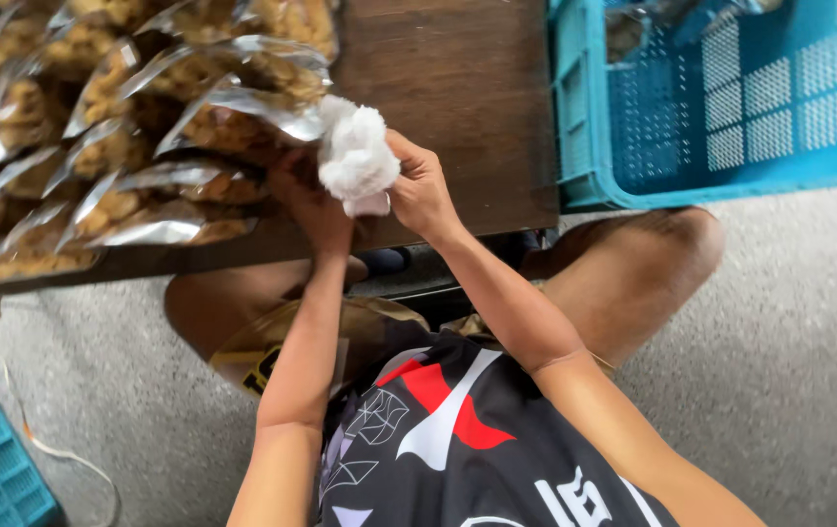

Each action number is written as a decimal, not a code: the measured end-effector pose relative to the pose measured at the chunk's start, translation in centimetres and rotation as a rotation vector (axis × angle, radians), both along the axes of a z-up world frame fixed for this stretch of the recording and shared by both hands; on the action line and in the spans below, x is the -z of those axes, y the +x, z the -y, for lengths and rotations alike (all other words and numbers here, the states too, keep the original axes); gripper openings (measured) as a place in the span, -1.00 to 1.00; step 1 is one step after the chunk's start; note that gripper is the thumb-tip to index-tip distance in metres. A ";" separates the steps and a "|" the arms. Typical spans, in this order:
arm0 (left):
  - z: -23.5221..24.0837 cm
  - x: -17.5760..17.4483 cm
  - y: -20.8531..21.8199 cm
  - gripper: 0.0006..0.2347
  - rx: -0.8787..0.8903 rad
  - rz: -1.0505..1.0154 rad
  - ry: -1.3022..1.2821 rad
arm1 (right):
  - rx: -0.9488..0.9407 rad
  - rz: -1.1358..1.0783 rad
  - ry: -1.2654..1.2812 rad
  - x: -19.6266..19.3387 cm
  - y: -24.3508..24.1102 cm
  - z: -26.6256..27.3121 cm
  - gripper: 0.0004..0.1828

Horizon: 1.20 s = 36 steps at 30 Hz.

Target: The person sits on the floor and repeatedly wipes the exterior of sealed snack bags with a white cloth. They pick up each bag, wipe it, and place it into a blue plastic basket.

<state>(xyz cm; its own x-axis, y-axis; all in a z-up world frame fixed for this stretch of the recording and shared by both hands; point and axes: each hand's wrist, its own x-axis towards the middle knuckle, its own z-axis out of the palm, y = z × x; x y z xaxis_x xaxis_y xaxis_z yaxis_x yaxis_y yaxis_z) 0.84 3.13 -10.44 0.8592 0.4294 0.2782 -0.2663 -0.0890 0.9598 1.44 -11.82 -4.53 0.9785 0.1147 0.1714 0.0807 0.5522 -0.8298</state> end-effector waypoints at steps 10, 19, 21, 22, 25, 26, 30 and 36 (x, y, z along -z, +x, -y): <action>10.9 -11.3 -3.2 -0.69 0.468 -0.518 -0.697 | 0.270 -0.324 0.360 0.9 0.2 19.1 -0.56; 25.3 -19.6 9.3 -0.47 0.982 -0.480 -0.444 | 0.350 -0.189 0.244 -4.5 2.8 28.0 -0.39; 26.5 -18.5 10.9 -0.66 0.938 -0.236 -0.030 | 0.352 -0.178 0.219 -4.6 3.6 29.3 -0.35; 26.9 -17.8 12.3 -0.70 0.934 -0.241 0.226 | 0.358 -0.176 0.209 -4.5 3.8 30.0 -0.34; 28.0 -14.9 19.7 -0.81 0.912 0.052 0.940 | 0.371 -0.202 0.177 -3.7 3.5 31.3 -0.28; 29.0 -13.8 23.1 -0.85 0.906 0.370 1.135 | 0.370 -0.205 0.166 -3.5 3.6 31.6 -0.26; 33.0 -7.8 34.2 -0.85 0.836 0.244 2.083 | 0.372 -0.207 0.134 -3.4 3.8 32.4 -0.18; 35.9 -1.2 39.8 -0.70 0.628 0.093 2.437 | 0.374 -0.188 0.075 -3.7 3.6 35.0 -0.07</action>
